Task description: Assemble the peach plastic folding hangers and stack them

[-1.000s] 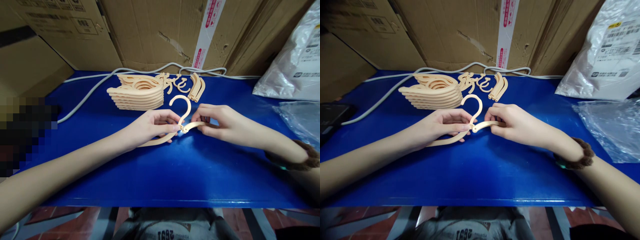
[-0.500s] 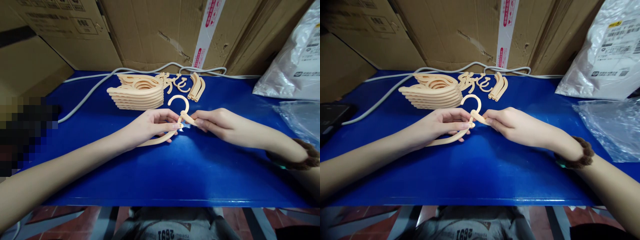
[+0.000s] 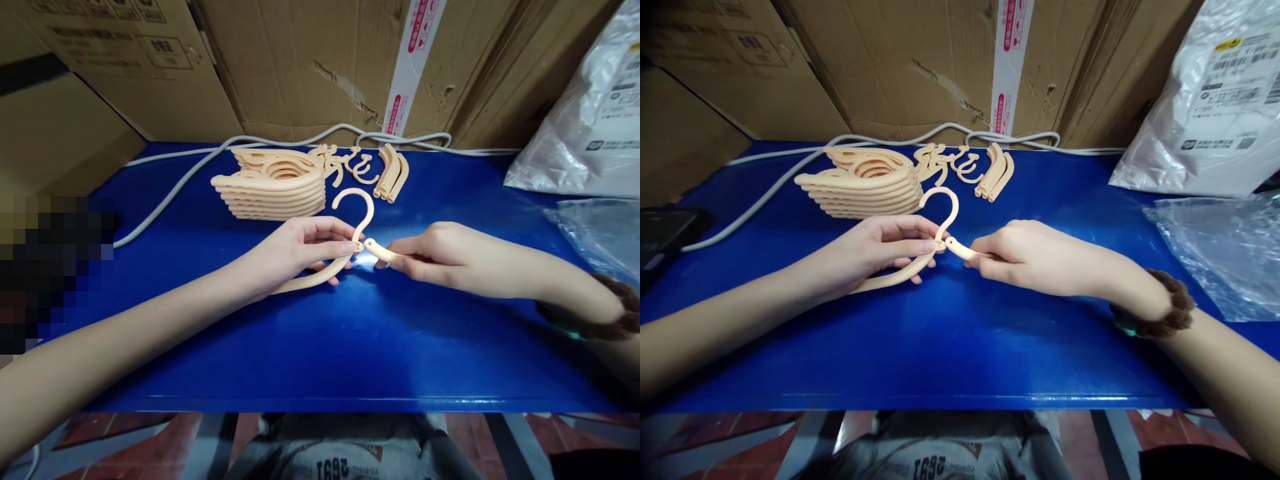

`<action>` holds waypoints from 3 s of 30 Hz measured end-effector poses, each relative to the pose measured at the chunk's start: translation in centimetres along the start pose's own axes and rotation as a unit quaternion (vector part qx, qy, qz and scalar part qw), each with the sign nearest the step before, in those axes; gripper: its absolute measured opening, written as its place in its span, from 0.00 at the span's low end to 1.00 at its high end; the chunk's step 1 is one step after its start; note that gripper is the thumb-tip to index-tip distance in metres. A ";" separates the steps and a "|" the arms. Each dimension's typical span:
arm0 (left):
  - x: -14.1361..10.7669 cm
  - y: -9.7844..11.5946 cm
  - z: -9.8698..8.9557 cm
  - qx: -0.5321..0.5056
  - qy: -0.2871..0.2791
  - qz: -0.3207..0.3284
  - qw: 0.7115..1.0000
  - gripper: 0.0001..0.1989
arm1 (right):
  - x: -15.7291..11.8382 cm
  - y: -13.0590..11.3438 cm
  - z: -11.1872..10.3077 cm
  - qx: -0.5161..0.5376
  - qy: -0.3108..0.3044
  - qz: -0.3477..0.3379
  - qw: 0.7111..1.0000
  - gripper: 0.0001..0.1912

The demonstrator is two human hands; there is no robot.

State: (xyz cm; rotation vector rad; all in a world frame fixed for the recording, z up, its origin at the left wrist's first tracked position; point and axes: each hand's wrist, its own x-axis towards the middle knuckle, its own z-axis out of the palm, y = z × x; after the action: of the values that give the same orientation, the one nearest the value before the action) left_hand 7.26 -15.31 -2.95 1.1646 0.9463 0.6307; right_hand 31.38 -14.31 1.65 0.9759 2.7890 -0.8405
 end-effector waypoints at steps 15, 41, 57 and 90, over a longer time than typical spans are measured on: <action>0.0 0.1 -0.1 -0.024 -0.007 -0.006 1.000 0.05 | 0.2 0.1 0.8 -0.215 0.080 0.005 0.973 0.14; 0.0 0.3 -0.4 -0.045 -0.043 0.001 0.998 0.04 | 0.8 0.2 2.9 -0.339 0.190 -0.064 0.919 0.21; 0.1 0.3 -0.4 -0.028 -0.013 0.040 0.999 0.04 | 0.7 0.1 2.7 -0.296 0.213 -0.121 0.923 0.18; 0.0 -0.2 -0.2 0.022 -0.028 0.044 0.998 0.07 | 0.0 1.3 0.9 -0.207 0.172 -0.090 0.959 0.20</action>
State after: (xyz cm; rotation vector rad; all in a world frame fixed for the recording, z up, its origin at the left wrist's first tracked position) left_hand 7.07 -15.25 -3.12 1.2633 0.8693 0.6473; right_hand 32.11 -13.94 0.25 0.8713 3.1860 -0.0759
